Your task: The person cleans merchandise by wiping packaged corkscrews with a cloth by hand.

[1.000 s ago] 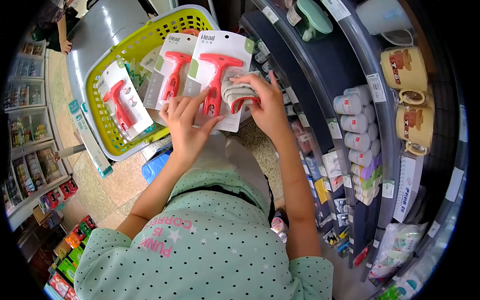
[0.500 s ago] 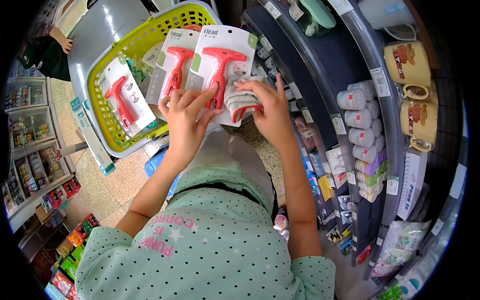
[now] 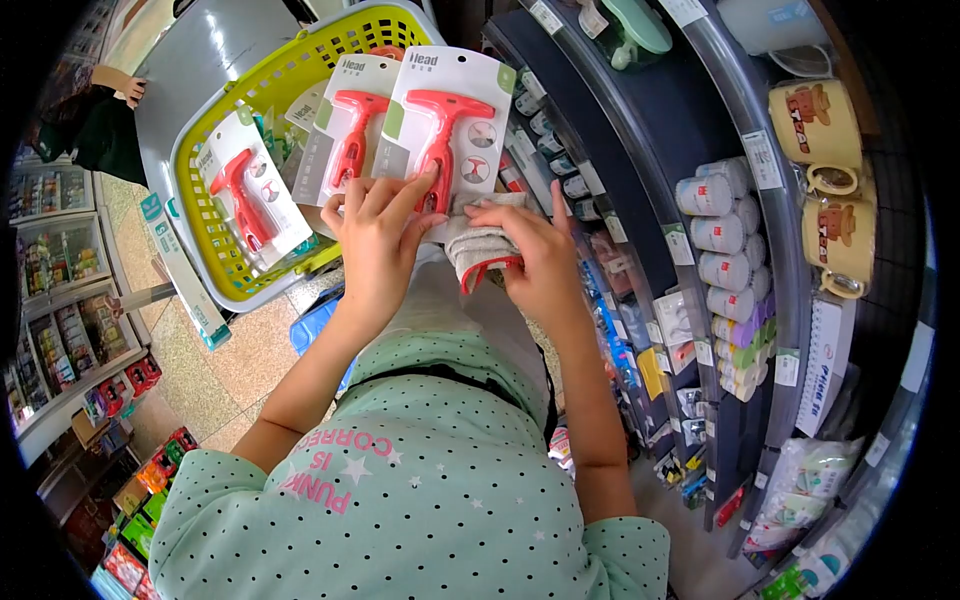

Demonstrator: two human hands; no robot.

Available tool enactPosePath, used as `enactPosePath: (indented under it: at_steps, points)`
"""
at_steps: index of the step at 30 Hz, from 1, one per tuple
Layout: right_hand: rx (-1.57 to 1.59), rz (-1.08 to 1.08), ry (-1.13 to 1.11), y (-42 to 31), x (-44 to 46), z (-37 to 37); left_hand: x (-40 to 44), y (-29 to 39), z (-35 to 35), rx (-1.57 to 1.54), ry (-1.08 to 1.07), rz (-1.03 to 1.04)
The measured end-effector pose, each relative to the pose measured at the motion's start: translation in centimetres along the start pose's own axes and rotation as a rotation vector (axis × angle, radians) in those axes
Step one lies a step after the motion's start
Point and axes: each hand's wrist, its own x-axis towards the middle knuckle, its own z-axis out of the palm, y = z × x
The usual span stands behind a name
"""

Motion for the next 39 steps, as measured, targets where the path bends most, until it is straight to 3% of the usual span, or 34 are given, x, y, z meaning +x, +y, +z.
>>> enactPosePath:
  at_steps: [13,17,20,24,29,33,36,39]
  points:
    - [0.069,0.038,-0.173,-1.5,-2.5,-0.9,0.1,0.4,-0.5,0.012,0.006,-0.014]
    - [0.160,0.034,-0.074,-1.7,-2.8,-2.5,0.0,0.4,-0.5,-0.001,0.006,-0.023]
    - [0.143,0.027,0.122,-0.8,-2.4,-2.7,0.1,0.6,-0.7,-0.005,0.000,-0.044]
    - [0.036,-0.010,0.187,-0.5,-1.2,-0.8,0.1,0.7,-0.6,0.007,-0.004,-0.049]
    - [0.058,-0.032,0.077,-0.9,-1.5,1.1,0.1,0.5,-0.6,0.013,-0.016,-0.045]
    - [0.223,0.081,-0.201,-1.1,-2.0,-1.5,0.3,0.5,-0.6,0.002,-0.005,-0.042]
    - [0.373,0.085,-0.042,-0.7,-2.1,-2.5,0.8,0.8,-0.9,0.021,-0.005,-0.050]
    - [0.305,0.084,0.253,0.5,-1.3,-2.3,1.2,1.0,-0.7,0.052,-0.012,-0.069]
